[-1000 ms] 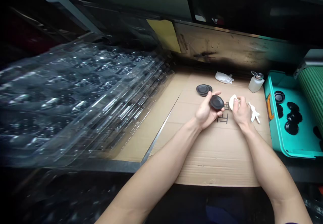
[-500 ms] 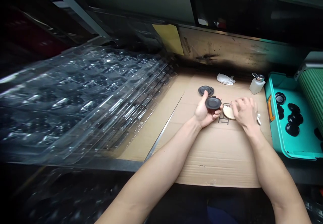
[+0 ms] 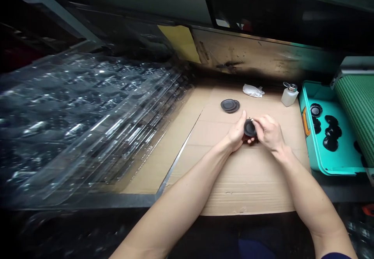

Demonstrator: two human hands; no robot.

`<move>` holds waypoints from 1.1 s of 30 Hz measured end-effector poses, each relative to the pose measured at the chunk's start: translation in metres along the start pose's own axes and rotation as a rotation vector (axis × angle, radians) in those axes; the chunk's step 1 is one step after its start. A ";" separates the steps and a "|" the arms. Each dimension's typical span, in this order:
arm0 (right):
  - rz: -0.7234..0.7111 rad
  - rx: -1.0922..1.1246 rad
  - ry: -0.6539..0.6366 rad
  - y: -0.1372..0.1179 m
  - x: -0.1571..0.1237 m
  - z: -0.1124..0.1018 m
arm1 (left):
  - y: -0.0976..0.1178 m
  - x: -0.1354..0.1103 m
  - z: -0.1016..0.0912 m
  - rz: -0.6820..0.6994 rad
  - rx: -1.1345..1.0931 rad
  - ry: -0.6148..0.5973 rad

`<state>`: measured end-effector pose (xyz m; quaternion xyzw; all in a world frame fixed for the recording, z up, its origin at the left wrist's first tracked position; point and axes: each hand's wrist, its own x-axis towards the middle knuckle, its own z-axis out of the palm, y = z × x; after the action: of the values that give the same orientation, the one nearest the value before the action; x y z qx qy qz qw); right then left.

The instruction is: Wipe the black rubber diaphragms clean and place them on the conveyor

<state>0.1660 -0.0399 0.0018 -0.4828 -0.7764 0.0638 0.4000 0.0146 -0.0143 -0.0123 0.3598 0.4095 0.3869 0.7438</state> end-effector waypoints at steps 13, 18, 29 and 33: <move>0.000 -0.254 -0.058 0.003 -0.004 0.008 | -0.011 0.003 0.005 0.182 0.322 0.101; 0.156 -0.301 -0.069 0.013 -0.006 0.002 | -0.003 0.000 0.003 0.095 0.137 0.048; 0.366 -0.670 0.004 0.054 -0.007 -0.020 | 0.026 0.002 -0.022 0.234 -0.100 0.092; 0.255 -0.596 -0.019 0.036 -0.008 -0.008 | 0.029 0.010 -0.038 0.400 0.058 0.351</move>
<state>0.1981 -0.0294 -0.0149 -0.6715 -0.6978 -0.1123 0.2227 -0.0233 0.0151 -0.0062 0.3822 0.4639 0.5709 0.5593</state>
